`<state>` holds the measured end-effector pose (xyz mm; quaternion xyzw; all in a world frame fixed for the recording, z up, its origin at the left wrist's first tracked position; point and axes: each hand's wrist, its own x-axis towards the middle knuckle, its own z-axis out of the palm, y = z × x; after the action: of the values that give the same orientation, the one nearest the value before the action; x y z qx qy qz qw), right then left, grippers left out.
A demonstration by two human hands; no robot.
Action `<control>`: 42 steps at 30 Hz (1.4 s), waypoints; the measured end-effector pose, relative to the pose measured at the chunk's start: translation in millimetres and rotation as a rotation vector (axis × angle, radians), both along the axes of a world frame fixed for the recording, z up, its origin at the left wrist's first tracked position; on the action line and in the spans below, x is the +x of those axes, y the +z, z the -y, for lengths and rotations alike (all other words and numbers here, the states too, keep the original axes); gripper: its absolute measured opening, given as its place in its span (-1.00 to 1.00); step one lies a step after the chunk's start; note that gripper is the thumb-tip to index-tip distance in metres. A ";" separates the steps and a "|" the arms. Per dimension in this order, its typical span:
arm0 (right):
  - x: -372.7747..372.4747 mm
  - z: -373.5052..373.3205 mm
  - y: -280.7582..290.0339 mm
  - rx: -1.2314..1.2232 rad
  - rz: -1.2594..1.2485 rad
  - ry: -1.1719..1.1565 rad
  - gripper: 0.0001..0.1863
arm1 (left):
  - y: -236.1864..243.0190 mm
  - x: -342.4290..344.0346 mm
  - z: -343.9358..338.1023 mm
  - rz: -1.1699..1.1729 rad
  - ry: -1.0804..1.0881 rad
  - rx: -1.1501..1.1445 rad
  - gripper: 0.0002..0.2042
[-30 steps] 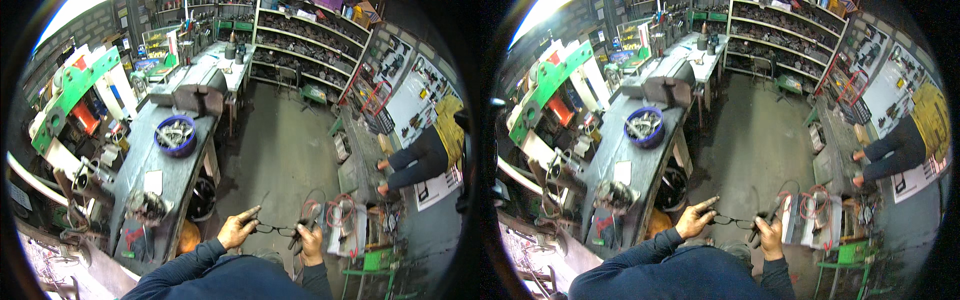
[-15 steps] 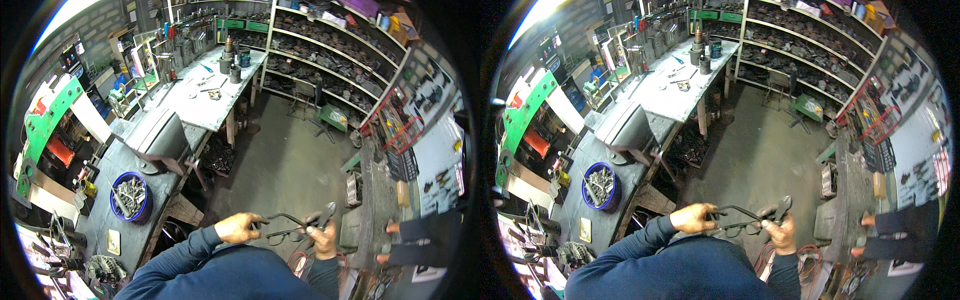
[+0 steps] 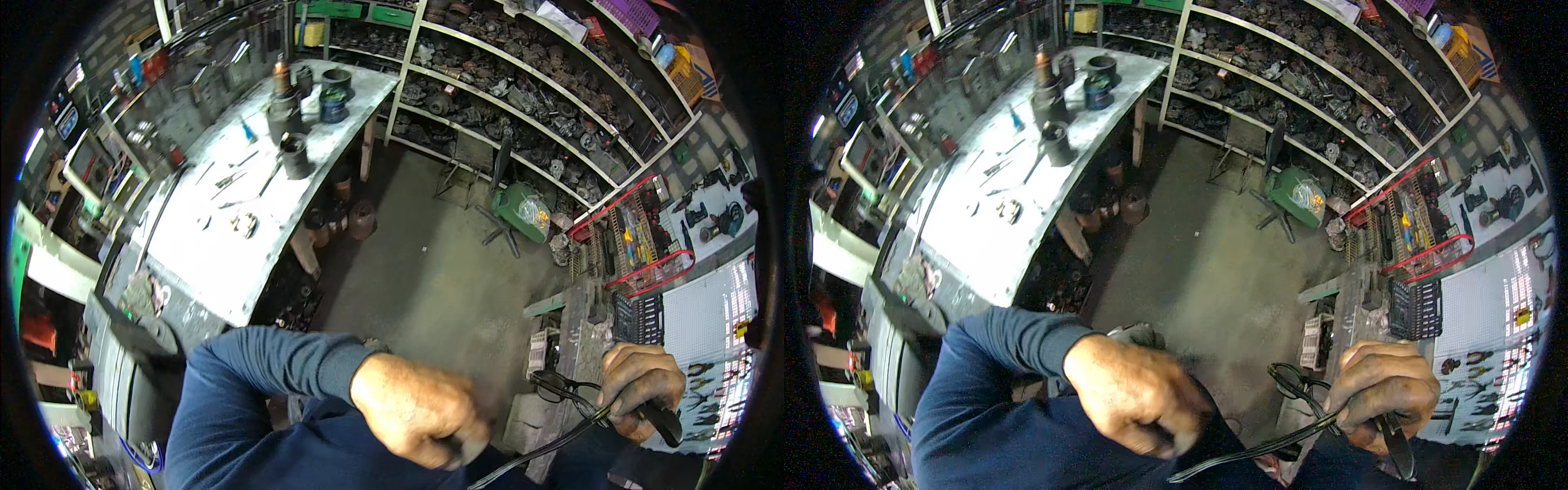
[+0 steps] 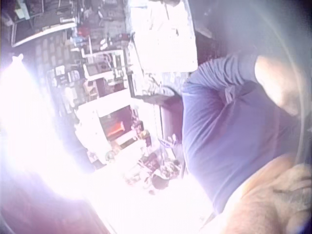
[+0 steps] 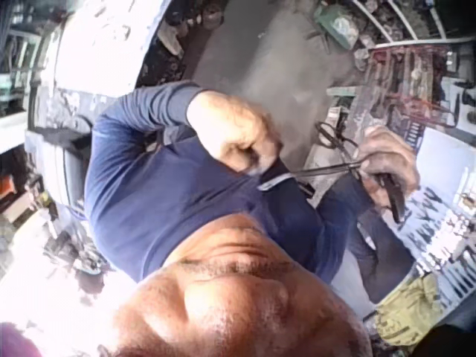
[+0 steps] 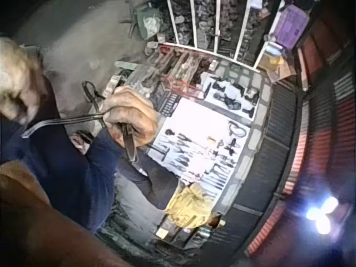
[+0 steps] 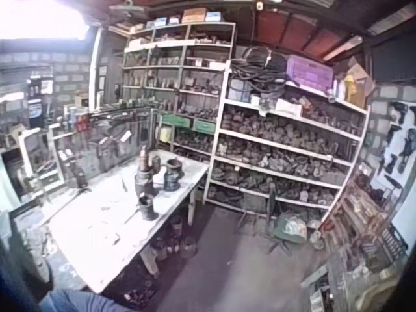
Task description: The person works on the wiring under the dashboard of a truck, using pliers and a screwdriver to strip and connect wires. They then walk to a parts counter, handle a metal component, and return to the truck to continue the wiring work.
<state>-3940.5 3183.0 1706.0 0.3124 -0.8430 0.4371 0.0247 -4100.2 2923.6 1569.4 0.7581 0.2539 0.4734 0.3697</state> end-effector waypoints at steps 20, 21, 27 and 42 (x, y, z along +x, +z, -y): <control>-533.0 -293.2 58.4 0.880 -0.140 0.461 -0.88 | -0.9 -480.2 -396.2 0.037 0.537 -0.023 -0.84; -559.8 -302.5 60.0 0.867 -0.186 0.494 -0.88 | 0.5 -502.9 -399.5 0.074 0.564 -0.019 -0.83; -753.6 -349.8 -8.2 0.475 0.117 0.871 -0.61 | -22.5 -649.7 -405.0 0.094 0.765 0.018 -0.85; -1232.5 -337.2 -161.9 -0.458 0.716 1.095 -0.75 | -39.8 -936.4 -325.7 0.208 1.915 -0.339 -0.86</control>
<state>-5173.0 3520.2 1544.1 0.5162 -0.4069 0.6298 -0.4139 -5036.6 3249.3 1529.6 0.1223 0.7928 0.5952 -0.0467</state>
